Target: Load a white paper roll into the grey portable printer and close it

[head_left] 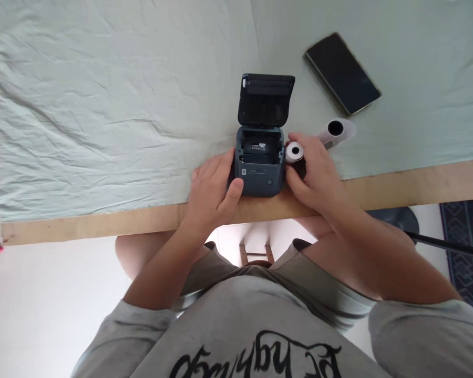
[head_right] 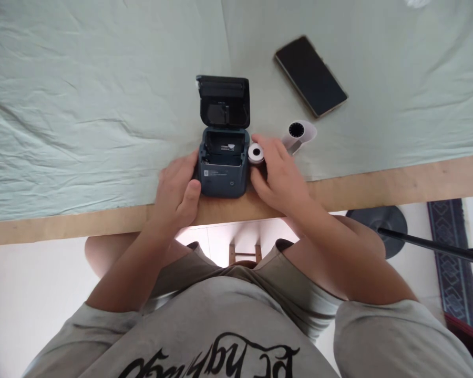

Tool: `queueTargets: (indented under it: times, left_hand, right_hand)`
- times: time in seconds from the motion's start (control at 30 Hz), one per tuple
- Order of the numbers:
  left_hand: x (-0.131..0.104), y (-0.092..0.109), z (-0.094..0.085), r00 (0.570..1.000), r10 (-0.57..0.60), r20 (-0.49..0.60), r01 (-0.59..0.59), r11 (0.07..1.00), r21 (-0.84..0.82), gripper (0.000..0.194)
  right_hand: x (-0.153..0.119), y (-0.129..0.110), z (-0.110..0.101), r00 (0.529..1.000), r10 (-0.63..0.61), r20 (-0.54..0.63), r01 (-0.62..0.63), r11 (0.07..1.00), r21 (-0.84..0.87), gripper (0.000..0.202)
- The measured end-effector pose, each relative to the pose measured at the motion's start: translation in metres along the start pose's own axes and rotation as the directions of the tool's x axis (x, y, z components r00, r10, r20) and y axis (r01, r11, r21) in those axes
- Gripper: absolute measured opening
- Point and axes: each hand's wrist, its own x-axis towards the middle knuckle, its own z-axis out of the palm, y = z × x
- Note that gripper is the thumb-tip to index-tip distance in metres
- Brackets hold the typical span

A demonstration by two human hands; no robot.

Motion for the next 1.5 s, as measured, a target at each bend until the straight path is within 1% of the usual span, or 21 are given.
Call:
queueTargets:
  times: [0.07, 0.13, 0.2, 0.23, 0.3, 0.33, 0.37, 0.43, 0.47, 0.5, 0.57, 0.63, 0.7, 0.73, 0.8, 0.87, 0.97, 1.07, 1.27, 1.4, 1.5]
  left_hand:
    - [0.0, 0.0, 0.0, 1.0, 0.005, 0.001, -0.005, 1.0, 0.001, 0.093]
    - [0.0, -0.001, 0.0, 1.0, 0.006, -0.001, -0.006, 1.0, 0.004, 0.093]
    - [0.0, -0.001, 0.001, 1.0, 0.001, -0.004, -0.001, 1.0, 0.004, 0.092]
    - [0.0, -0.001, 0.001, 1.0, 0.0, -0.003, 0.0, 1.0, 0.003, 0.093]
    - [0.001, -0.001, 0.001, 1.0, 0.001, 0.001, -0.001, 1.0, -0.005, 0.095]
    - [0.001, -0.001, 0.001, 1.0, 0.003, 0.001, -0.003, 1.0, -0.01, 0.096]
    - [0.001, -0.001, 0.001, 1.0, 0.005, 0.002, -0.005, 1.0, -0.013, 0.097]
    - [0.001, -0.001, 0.001, 1.0, 0.005, 0.002, -0.005, 1.0, -0.017, 0.097]
    - [0.001, -0.001, 0.001, 1.0, 0.002, 0.002, -0.002, 1.0, -0.016, 0.097]
    - [0.001, -0.001, 0.001, 1.0, -0.001, 0.003, 0.001, 1.0, -0.015, 0.096]
    - [0.001, -0.002, 0.001, 1.0, -0.005, 0.008, 0.005, 1.0, -0.009, 0.094]
    - [0.0, -0.001, 0.001, 1.0, -0.007, 0.008, 0.007, 1.0, -0.004, 0.093]
    - [0.0, -0.001, 0.0, 1.0, -0.007, 0.01, 0.007, 1.0, -0.003, 0.092]
    - [0.0, 0.0, 0.0, 1.0, -0.007, 0.01, 0.007, 1.0, -0.005, 0.092]
    - [-0.001, 0.001, 0.0, 1.0, -0.007, 0.015, 0.007, 1.0, -0.01, 0.092]
    - [-0.001, 0.001, -0.001, 1.0, -0.006, 0.021, 0.006, 1.0, -0.014, 0.091]
    - [-0.001, 0.002, -0.002, 0.999, -0.008, 0.031, 0.008, 1.0, -0.013, 0.089]
    - [-0.001, 0.002, -0.002, 0.999, -0.012, 0.034, 0.013, 1.0, -0.008, 0.09]
    - [-0.001, 0.002, -0.001, 1.0, -0.009, 0.023, 0.009, 1.0, -0.007, 0.093]
    - [-0.001, 0.001, -0.002, 0.999, -0.008, 0.033, 0.008, 1.0, 0.0, 0.095]
    - [-0.001, 0.0, -0.002, 0.999, -0.013, 0.034, 0.013, 1.0, 0.0, 0.092]
  right_hand:
    - [-0.001, 0.0, 0.002, 1.0, 0.024, -0.008, -0.024, 1.0, 0.0, 0.054]
    - [-0.002, -0.001, 0.003, 0.997, 0.054, -0.057, -0.05, 0.997, 0.057, 0.05]
    - [-0.001, -0.002, 0.0, 0.986, 0.113, -0.12, -0.077, 0.96, 0.271, 0.05]
    - [0.0, -0.003, -0.004, 0.977, 0.166, -0.132, -0.097, 0.903, 0.419, 0.05]
    - [0.005, -0.006, -0.012, 0.953, 0.292, -0.086, -0.161, 0.724, 0.671, 0.047]
    - [0.01, -0.009, -0.016, 0.94, 0.34, -0.035, -0.206, 0.645, 0.736, 0.044]
    - [0.015, -0.012, -0.02, 0.928, 0.372, 0.011, -0.247, 0.592, 0.768, 0.041]
    - [0.024, -0.019, -0.023, 0.923, 0.38, 0.062, -0.275, 0.537, 0.798, 0.038]
    - [0.028, -0.023, -0.022, 0.927, 0.369, 0.065, -0.273, 0.548, 0.79, 0.039]
    - [0.032, -0.028, -0.021, 0.937, 0.346, 0.051, -0.263, 0.6, 0.756, 0.04]
    - [0.036, -0.036, -0.017, 0.964, 0.264, -0.023, -0.196, 0.768, 0.61, 0.042]
    - [0.04, -0.043, -0.015, 0.987, 0.113, -0.116, -0.061, 0.922, 0.382, 0.042]
    - [0.043, -0.045, -0.015, 0.985, -0.053, -0.166, 0.081, 0.982, 0.17, 0.043]
    - [0.045, -0.045, -0.015, 0.979, -0.113, -0.172, 0.131, 0.987, 0.097, 0.043]
    - [0.049, -0.043, -0.015, 0.974, -0.165, -0.156, 0.17, 0.985, 0.021, 0.04]
    - [0.051, -0.04, -0.013, 0.983, -0.148, -0.108, 0.148, 0.989, -0.01, 0.038]
    - [0.054, -0.035, -0.008, 0.997, -0.077, -0.01, 0.076, 0.995, -0.063, 0.035]
    - [0.056, -0.032, -0.005, 0.998, -0.059, 0.009, 0.059, 0.997, -0.045, 0.029]
    - [0.059, -0.027, 0.0, 0.996, -0.024, 0.081, 0.026, 0.999, -0.021, 0.029]
    - [0.058, -0.023, 0.003, 0.997, -0.056, 0.061, 0.053, 0.998, 0.046, 0.02]
    - [0.056, -0.023, 0.002, 0.997, -0.063, 0.04, 0.06, 0.997, 0.052, 0.019]
